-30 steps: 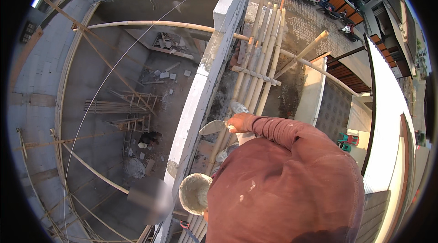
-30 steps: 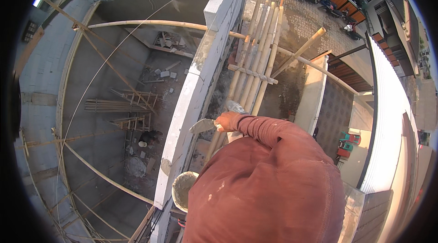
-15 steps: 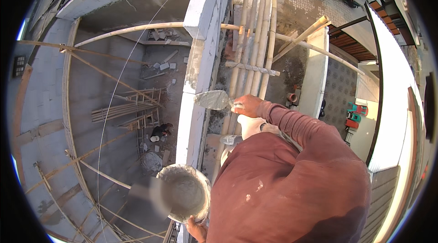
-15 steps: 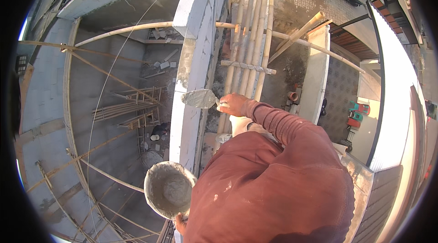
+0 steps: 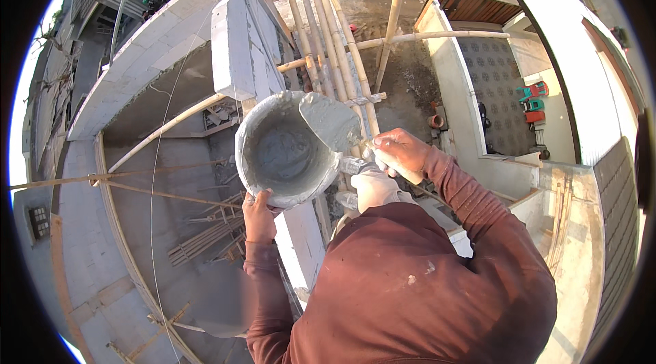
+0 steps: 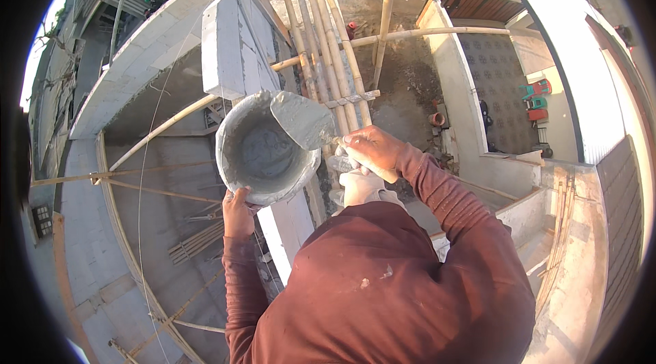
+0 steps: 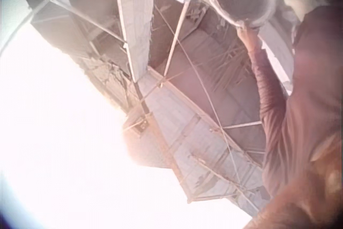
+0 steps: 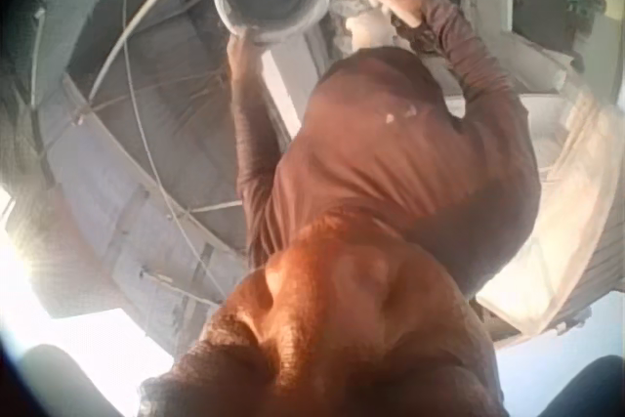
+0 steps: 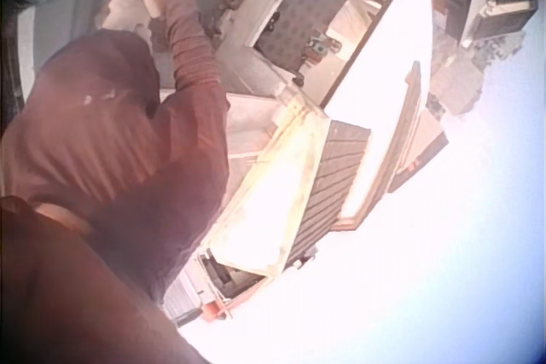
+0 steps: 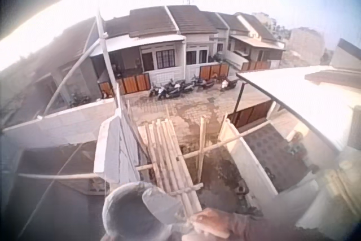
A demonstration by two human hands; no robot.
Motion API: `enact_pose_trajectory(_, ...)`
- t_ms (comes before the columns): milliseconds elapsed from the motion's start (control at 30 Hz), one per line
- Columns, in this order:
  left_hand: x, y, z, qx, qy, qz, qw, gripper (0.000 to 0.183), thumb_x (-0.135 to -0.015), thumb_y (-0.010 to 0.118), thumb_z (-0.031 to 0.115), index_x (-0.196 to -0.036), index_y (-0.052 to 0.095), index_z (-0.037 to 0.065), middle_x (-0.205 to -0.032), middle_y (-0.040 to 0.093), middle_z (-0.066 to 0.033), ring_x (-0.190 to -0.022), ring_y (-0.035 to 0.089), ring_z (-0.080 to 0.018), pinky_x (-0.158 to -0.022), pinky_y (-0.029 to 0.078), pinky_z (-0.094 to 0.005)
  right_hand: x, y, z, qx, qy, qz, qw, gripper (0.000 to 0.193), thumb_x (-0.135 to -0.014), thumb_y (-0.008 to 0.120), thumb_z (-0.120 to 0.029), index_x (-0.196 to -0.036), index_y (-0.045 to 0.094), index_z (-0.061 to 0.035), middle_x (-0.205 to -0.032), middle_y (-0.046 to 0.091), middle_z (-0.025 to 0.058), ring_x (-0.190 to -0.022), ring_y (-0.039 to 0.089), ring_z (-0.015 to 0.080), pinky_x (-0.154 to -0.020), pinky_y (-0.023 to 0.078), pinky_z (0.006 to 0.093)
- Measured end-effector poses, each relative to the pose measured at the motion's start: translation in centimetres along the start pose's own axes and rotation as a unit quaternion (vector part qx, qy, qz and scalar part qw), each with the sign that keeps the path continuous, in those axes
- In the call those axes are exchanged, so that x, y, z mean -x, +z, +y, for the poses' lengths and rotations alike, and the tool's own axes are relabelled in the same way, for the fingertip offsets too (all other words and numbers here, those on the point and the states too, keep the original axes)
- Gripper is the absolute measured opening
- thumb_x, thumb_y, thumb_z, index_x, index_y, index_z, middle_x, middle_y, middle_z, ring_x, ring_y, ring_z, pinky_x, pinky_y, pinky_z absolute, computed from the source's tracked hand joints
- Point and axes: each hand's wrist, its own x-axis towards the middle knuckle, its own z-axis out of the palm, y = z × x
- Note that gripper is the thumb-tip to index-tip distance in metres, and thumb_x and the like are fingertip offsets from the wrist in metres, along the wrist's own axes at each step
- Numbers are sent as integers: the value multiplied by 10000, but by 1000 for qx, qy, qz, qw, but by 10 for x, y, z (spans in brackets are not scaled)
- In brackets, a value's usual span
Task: The person applies mortar to lightweight concrete blocks with a trowel and aligns them on a wall while standing on a bamboo scaffold.
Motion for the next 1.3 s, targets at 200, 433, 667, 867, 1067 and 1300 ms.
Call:
enact_pose_trajectory(200,-69,58,3,-135,-15,-164,977,336,-851,496,77,-1157,486,-61,-1010,613,-135,-843,664,-233,-686,587,-348,64,-47,4,29,10,97,995,442,-971,456,-420,-995,621,-10,-658,571,53,-535,560,131,-496,481,268)
enact_pose_trajectory(433,-89,123,31,-240,1,-275,931,314,-813,518,66,-1104,542,-50,-947,632,-112,-745,664,-206,-630,593,-323,97,-77,28,196,128,101,967,457,-961,464,-412,-1003,663,-3,-672,601,68,-542,597,167,-522,488,319)
enact_pose_trajectory(667,-117,132,24,-247,-50,-285,925,324,-821,500,60,-1120,525,-63,-965,622,-131,-794,660,-237,-665,598,-365,174,-106,62,375,209,239,871,395,-935,508,-397,-1034,663,-47,-729,637,99,-645,637,265,-614,497,385)
enact_pose_trajectory(867,-125,129,16,-183,-151,-245,940,301,-853,499,74,-1123,509,-59,-1017,608,-131,-865,653,-271,-719,594,-426,155,-64,100,514,-109,497,690,318,-847,628,-239,-1120,556,-92,-1000,565,134,-862,613,336,-727,513,435)
enact_pose_trajectory(1067,-128,149,-3,-158,-196,-252,934,254,-855,518,77,-1077,529,-47,-1019,606,-128,-909,638,-280,-787,575,-453,111,-57,164,569,-104,528,622,327,-813,649,-199,-1121,570,-124,-997,537,82,-939,595,282,-808,498,400)
enact_pose_trajectory(1300,-119,162,-14,-184,-126,-228,948,288,-859,569,118,-1091,508,-41,-1055,585,-140,-914,624,-274,-808,567,-456,241,-7,335,352,313,554,686,316,-843,587,-165,-1158,566,-144,-1051,548,127,-1028,576,315,-858,488,432)
